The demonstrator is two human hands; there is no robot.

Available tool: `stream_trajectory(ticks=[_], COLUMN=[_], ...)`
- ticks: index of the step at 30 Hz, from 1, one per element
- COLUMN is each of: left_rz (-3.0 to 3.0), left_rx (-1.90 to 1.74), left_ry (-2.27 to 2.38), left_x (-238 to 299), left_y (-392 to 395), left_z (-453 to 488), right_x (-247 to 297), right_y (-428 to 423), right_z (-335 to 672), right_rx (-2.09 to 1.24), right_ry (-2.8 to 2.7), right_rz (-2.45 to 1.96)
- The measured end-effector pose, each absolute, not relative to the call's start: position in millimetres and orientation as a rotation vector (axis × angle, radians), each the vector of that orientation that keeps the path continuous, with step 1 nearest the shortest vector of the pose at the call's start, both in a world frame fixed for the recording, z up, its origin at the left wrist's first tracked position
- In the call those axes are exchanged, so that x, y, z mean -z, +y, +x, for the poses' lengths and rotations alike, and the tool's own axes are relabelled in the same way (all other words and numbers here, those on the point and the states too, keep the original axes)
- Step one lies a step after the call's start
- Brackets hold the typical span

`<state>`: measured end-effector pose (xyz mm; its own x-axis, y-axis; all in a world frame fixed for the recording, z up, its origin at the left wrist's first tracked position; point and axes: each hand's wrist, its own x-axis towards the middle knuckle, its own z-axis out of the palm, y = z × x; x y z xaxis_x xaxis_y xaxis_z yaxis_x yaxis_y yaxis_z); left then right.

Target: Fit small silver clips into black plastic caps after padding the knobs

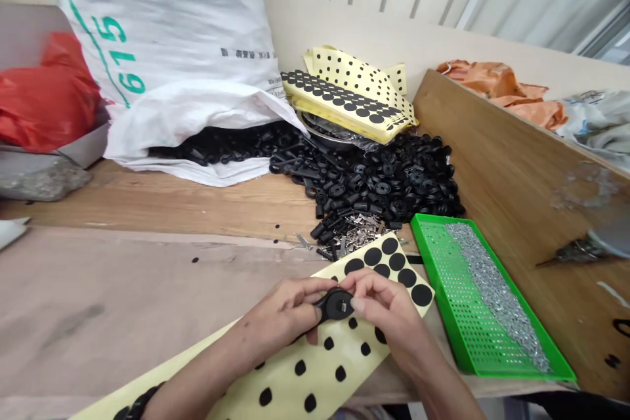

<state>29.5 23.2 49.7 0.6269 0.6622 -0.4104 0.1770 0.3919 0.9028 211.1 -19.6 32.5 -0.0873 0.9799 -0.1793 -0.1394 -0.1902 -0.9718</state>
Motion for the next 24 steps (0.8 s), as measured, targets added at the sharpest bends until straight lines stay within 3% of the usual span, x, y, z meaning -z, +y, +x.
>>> stream_trajectory(ticks=[24], left_rz=[1.223], left_rx=[-0.387], left_ry=[0.959], left_x=[-43.6], left_y=[19.1], left_z=[29.9], right_x=[-29.7], right_y=[-16.0], right_z=[209.8], right_rx=[-1.367], right_ry=[-1.143], right_rz=[-1.261])
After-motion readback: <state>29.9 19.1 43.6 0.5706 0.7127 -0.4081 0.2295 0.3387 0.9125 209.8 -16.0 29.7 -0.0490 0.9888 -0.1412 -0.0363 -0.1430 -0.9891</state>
